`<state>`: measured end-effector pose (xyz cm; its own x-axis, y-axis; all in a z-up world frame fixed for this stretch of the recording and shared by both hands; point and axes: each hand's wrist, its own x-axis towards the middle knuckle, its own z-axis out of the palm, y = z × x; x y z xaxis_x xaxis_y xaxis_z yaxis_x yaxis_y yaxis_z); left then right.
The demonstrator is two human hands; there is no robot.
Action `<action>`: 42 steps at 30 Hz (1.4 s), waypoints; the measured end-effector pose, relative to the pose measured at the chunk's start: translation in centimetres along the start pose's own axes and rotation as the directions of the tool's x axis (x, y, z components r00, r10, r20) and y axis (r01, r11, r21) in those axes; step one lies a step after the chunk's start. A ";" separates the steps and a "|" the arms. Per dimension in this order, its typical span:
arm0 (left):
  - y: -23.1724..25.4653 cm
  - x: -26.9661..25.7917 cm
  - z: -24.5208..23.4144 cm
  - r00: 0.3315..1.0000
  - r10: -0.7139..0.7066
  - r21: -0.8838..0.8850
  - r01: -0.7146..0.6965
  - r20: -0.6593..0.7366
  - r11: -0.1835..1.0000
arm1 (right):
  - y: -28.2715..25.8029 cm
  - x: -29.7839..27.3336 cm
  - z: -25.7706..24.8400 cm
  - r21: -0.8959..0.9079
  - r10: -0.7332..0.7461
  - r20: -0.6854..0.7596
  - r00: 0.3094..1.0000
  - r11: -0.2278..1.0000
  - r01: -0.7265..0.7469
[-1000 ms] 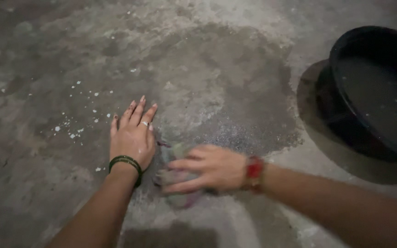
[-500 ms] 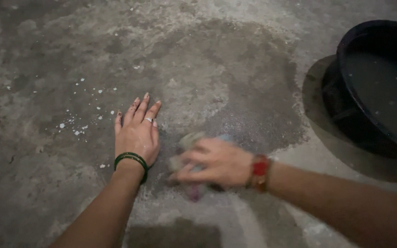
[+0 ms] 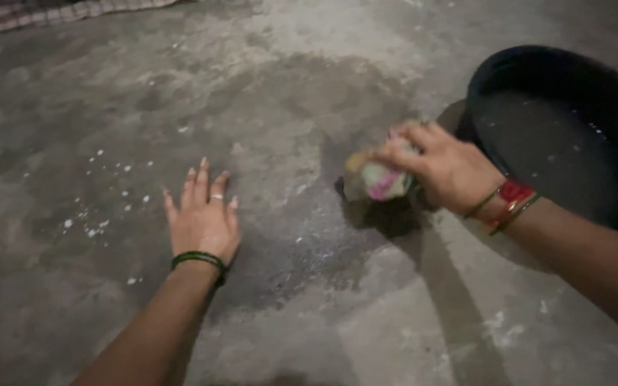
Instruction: The person scrubs a concrete floor with a colorful cloth, repeatedly dipping it into a black basin of water to rinse it. They wipe the floor in circular motions, focusing on a specific area with scattered white debris.
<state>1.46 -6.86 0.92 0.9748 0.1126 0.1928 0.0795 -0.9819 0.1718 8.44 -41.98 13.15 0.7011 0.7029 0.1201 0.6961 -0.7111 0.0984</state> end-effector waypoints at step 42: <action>45.5 11.5 4.1 0.623 0.442 -0.149 -0.465 0.645 0.873 | 21.2 -17.7 10.0 -0.243 0.728 0.493 0.476 0.641 -0.728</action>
<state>17.19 -50.83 7.02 0.7771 -0.4620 -0.4274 -0.4149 -0.8867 0.2041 12.38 -69.34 3.19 0.9170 -0.1760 -0.3579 -0.1022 -0.9711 0.2157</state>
